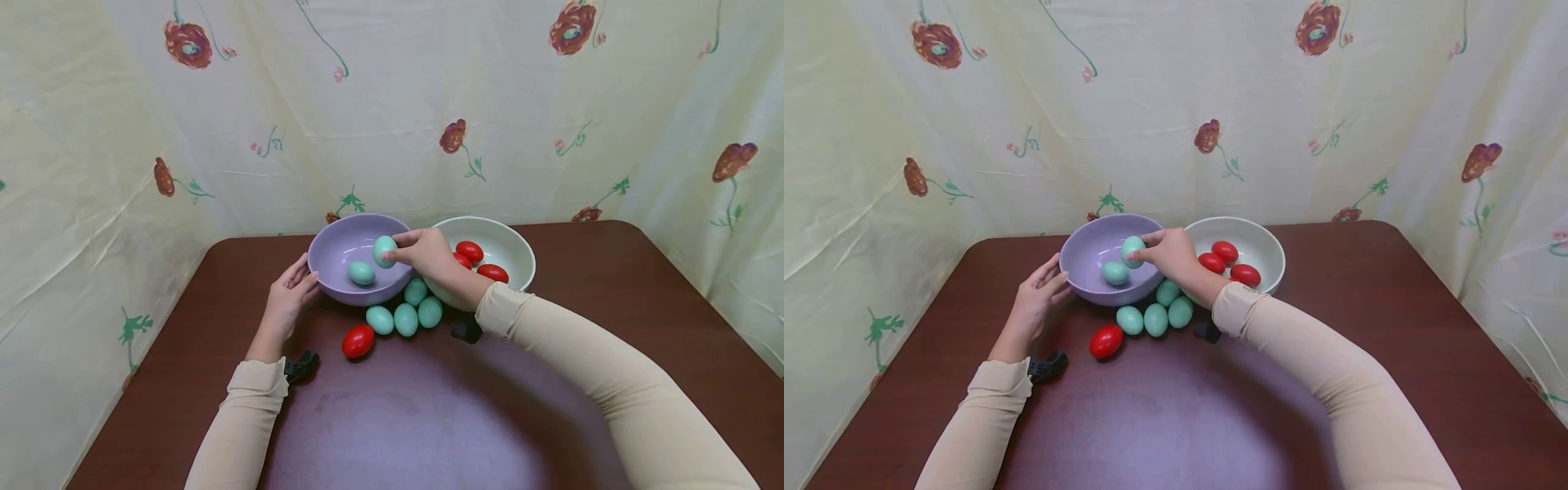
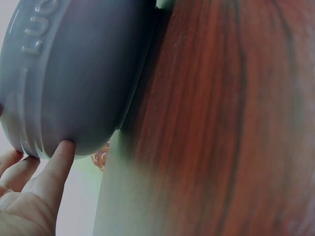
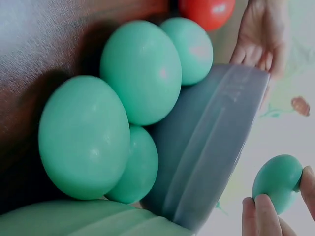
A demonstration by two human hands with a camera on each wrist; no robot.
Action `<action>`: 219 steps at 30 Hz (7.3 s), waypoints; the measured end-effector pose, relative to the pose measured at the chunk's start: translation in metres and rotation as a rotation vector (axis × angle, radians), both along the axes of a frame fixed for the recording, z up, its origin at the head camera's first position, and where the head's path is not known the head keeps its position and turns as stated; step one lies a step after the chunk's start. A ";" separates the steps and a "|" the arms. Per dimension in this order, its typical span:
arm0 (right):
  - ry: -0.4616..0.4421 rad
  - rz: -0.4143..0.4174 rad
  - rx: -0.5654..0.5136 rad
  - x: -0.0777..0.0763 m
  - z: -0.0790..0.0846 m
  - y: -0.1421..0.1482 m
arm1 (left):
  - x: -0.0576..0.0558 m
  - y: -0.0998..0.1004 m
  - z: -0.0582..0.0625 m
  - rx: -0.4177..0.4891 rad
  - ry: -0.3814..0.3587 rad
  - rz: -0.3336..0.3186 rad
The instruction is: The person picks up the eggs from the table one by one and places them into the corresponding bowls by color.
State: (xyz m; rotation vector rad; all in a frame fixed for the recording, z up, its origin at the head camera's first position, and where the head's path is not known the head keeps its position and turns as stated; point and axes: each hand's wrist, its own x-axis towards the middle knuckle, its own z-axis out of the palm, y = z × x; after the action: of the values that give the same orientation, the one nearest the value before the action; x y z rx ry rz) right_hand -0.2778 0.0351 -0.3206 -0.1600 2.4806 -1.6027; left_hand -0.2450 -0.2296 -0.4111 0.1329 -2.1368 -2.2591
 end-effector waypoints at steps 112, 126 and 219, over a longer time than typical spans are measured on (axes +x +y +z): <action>0.063 0.034 0.363 -0.049 -0.050 -0.070 | 0.001 -0.007 -0.001 -0.036 0.018 -0.004; 0.059 0.004 0.316 -0.050 -0.050 -0.067 | 0.001 -0.004 0.002 -0.019 0.018 -0.020; -0.016 0.328 -0.067 0.086 -0.065 -0.034 | 0.011 0.004 0.021 0.006 -0.009 -0.020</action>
State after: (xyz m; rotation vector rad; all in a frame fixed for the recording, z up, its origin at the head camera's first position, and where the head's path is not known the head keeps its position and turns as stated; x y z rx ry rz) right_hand -0.1922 0.0015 -0.3856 -0.5311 2.2445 -1.5380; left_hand -0.2339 -0.2256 -0.3900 0.1229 -2.1457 -2.2801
